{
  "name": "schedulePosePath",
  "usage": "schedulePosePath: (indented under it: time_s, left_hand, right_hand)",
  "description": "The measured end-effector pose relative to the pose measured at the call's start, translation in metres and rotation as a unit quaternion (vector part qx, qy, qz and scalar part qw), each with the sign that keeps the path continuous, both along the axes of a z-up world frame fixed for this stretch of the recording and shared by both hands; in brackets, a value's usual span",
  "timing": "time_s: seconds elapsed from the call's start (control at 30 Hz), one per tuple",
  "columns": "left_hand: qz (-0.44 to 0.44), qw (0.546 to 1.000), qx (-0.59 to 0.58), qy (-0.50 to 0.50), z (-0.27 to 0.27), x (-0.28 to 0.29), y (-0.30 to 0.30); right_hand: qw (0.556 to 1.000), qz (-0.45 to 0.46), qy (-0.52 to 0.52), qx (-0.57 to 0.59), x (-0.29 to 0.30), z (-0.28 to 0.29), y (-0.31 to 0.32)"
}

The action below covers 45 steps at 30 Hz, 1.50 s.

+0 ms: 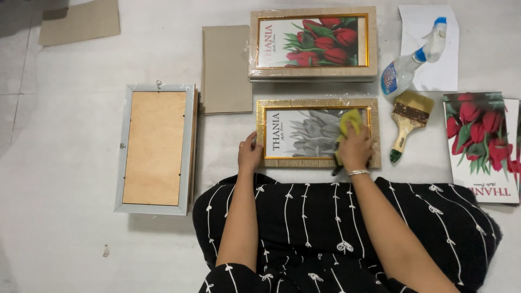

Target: Cleaning and preparing picture frames using a brush, spray, and cloth

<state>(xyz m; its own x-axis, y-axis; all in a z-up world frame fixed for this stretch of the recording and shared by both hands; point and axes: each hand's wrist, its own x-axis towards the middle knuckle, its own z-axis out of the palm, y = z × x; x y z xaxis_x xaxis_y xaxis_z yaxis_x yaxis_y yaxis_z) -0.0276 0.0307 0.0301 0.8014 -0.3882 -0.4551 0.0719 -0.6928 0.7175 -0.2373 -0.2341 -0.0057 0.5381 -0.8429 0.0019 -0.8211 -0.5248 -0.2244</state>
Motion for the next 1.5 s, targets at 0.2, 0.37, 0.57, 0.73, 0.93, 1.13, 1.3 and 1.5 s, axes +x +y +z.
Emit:
schedulePosePath:
  time_s: [0.2,0.37,0.57,0.73,0.93,1.13,1.3,1.5]
  left_hand:
    - [-0.003,1.0,-0.002,0.006,-0.001,0.002,0.0]
    - [-0.004,1.0,-0.008,0.021,0.005,0.002,0.002]
    - [0.001,1.0,0.0,0.024,-0.018,0.007,0.002]
    - [0.011,1.0,-0.005,0.026,-0.008,0.004,0.0]
    - [0.014,1.0,0.001,0.024,-0.004,0.004,-0.001]
    - [0.014,1.0,0.007,0.02,0.003,0.001,-0.003]
    - [0.017,1.0,-0.001,0.026,0.005,0.003,0.0]
    - [0.005,1.0,-0.005,0.019,-0.003,0.006,0.002]
  right_hand:
    - [0.989,0.128,-0.067,0.022,0.074,0.01,0.087]
    - [0.936,0.347,0.007,0.063,0.096,0.026,0.136]
    - [0.927,0.343,0.073,0.129,0.046,0.037,0.05]
    - [0.951,0.241,0.127,0.148,-0.035,0.045,-0.045]
    - [0.973,0.143,0.153,0.101,-0.044,0.05,-0.039]
    - [0.961,0.242,0.082,0.109,0.044,0.054,0.06]
    - [0.929,0.365,0.02,0.052,0.091,0.038,0.13]
    - [0.917,0.398,0.003,0.018,0.075,0.034,0.079]
